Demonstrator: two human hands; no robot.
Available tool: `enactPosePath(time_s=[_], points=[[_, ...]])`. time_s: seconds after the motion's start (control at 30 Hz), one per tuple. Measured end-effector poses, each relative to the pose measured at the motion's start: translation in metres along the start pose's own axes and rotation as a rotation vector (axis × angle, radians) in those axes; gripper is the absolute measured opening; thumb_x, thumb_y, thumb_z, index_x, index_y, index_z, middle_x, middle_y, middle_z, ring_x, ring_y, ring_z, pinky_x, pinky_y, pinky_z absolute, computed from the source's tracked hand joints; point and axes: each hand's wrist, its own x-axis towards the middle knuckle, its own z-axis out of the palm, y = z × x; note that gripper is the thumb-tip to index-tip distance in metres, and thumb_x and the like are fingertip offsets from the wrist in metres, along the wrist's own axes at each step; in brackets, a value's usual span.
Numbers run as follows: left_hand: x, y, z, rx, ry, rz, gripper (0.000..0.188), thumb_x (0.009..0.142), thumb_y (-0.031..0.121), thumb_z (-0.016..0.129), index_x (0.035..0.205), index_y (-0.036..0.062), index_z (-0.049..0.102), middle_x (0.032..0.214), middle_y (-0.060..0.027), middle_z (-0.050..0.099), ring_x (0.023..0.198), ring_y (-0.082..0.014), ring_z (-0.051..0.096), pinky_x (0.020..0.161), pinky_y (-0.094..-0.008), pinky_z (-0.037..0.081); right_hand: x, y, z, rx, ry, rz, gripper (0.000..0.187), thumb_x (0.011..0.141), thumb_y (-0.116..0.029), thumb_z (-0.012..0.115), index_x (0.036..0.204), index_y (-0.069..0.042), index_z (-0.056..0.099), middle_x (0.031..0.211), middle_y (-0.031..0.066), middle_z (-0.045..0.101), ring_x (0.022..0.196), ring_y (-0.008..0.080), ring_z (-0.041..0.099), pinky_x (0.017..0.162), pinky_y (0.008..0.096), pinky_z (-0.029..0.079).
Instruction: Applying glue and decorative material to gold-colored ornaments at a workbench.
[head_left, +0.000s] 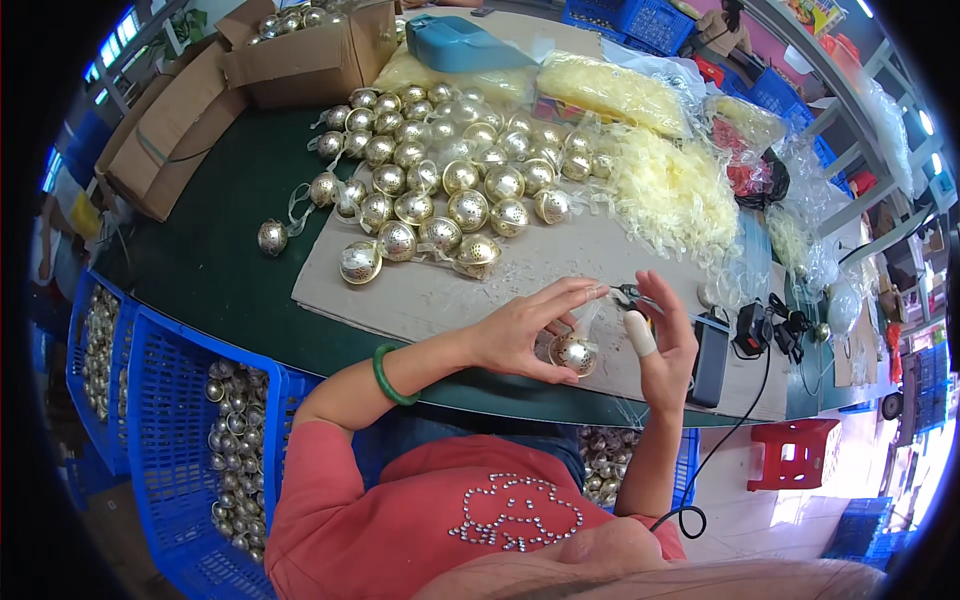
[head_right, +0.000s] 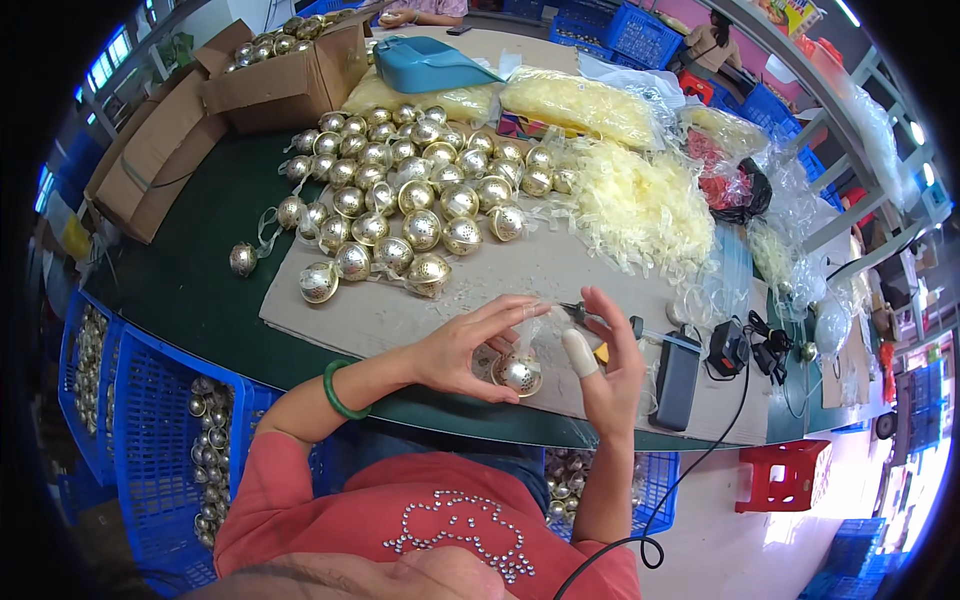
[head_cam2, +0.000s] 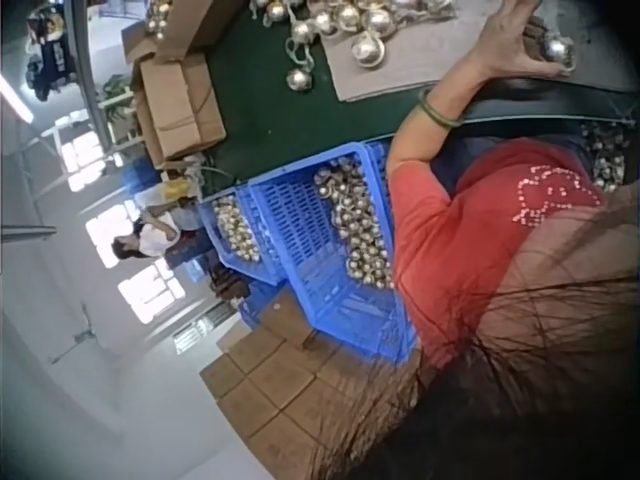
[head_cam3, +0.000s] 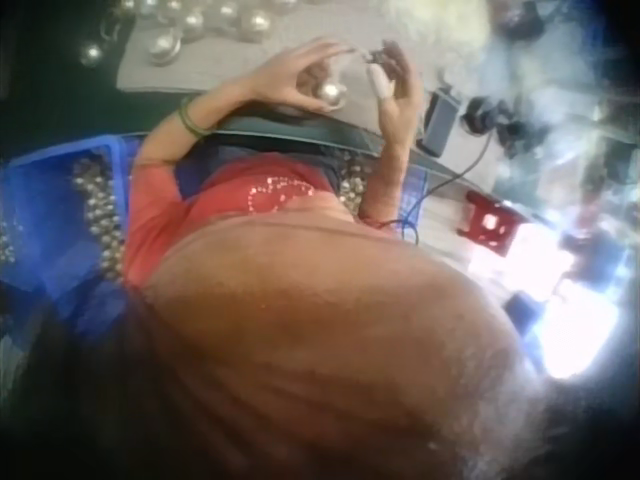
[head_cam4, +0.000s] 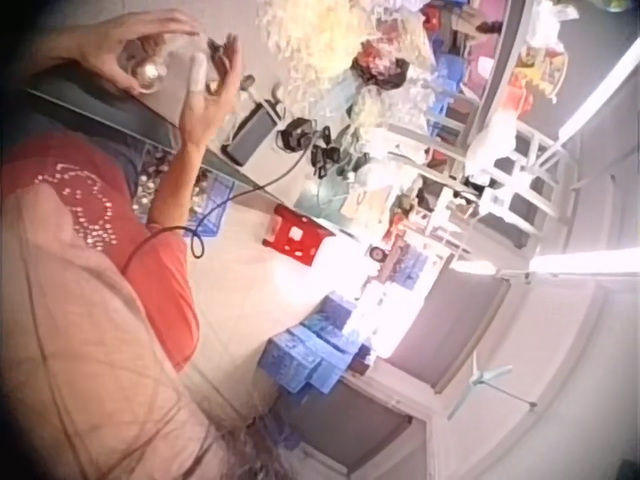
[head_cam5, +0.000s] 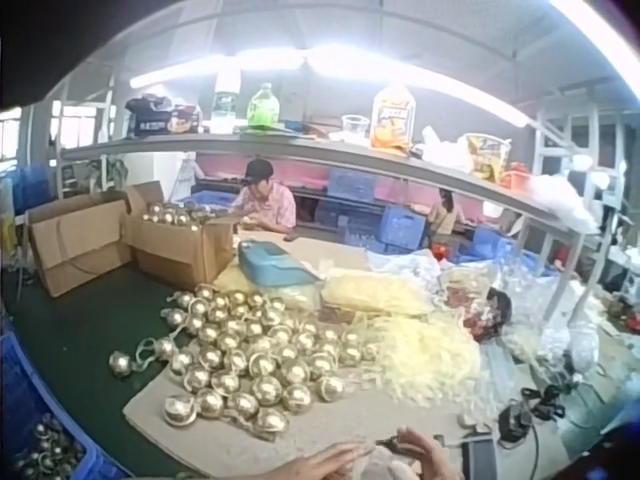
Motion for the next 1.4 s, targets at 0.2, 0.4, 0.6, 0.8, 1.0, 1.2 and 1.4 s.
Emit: enactPosePath(time_s=[0.2,0.4,0.6,0.8,1.0,1.2,1.4], points=[[0.001,-0.003,0.001,0.015,-0.056,0.078,0.109,0.078,0.021,0.094,0.167,0.0111,0.031,0.167,-0.0124,0.035,0.115,-0.0243,0.067,0.096,-0.0377,0.064,0.014,0.018,-0.004,0.31,-0.222,0.251,0.065,0.09,-0.01,0.082,0.15,-0.002,0.057,0.135,0.0113,0.07,0.123,0.0182,0.065,0.107,0.0332,0.049],[0.0,-0.006,-0.002,0.075,-0.082,0.083,0.106,0.079,0.021,0.092,0.166,0.0106,0.033,0.168,-0.0131,0.034,0.113,-0.0256,0.069,0.096,-0.0373,0.064,0.01,0.01,-0.011,0.297,-0.154,0.317,0.035,0.091,-0.003,0.08,0.126,-0.001,0.075,0.11,0.0044,0.076,0.1,0.0114,0.069,0.09,0.0256,0.054],[0.0,0.002,-0.001,0.076,-0.11,0.033,0.104,0.077,0.023,0.093,0.164,0.0107,0.037,0.166,-0.0146,0.035,0.114,-0.0281,0.069,0.096,-0.0377,0.064,0.004,0.012,-0.01,0.253,-0.078,0.26,0.021,0.094,-0.006,0.078,0.113,0.002,0.077,0.097,0.0046,0.076,0.085,0.0107,0.07,0.08,0.0259,0.056],[0.0,-0.008,0.0,0.104,0.053,0.109,0.103,0.077,0.025,0.093,0.163,0.0094,0.038,0.165,-0.0157,0.036,0.115,-0.0281,0.069,0.09,-0.0373,0.063,-0.028,-0.033,-0.016,0.209,0.075,0.175,0.013,0.092,-0.002,0.079,0.103,0.005,0.076,0.091,0.0086,0.075,0.079,0.0138,0.07,0.075,0.0273,0.057],[0.0,0.0,0.003,0.309,0.094,0.123,0.097,0.079,0.029,0.09,0.16,0.0062,0.042,0.161,-0.016,0.041,0.117,-0.0306,0.068,0.087,-0.0354,0.063,-0.058,-0.025,0.015,0.241,0.041,0.291,0.016,0.088,0.001,0.08,0.103,0.003,0.076,0.096,0.0059,0.074,0.084,0.0137,0.069,0.081,0.025,0.054],[-0.001,0.004,0.004,0.346,0.08,0.15,0.098,0.074,0.026,0.091,0.158,0.0057,0.045,0.16,-0.0154,0.043,0.125,-0.0329,0.065,0.088,-0.0371,0.063,-0.054,-0.003,0.023,-0.064,0.028,0.106,0.016,0.088,0.001,0.08,0.103,0.002,0.078,0.101,0.0045,0.069,0.093,0.0123,0.058,0.086,0.0267,0.045],[-0.001,0.004,0.006,0.348,0.088,0.155,0.098,0.074,0.025,0.09,0.159,0.0063,0.045,0.162,-0.0147,0.041,0.13,-0.0336,0.062,0.089,-0.0373,0.064,-0.053,0.014,0.035,-0.08,0.113,0.069,0.014,0.086,-0.007,0.081,0.1,-0.003,0.08,0.095,0.003,0.072,0.089,0.0154,0.053,0.081,0.0302,0.044]])
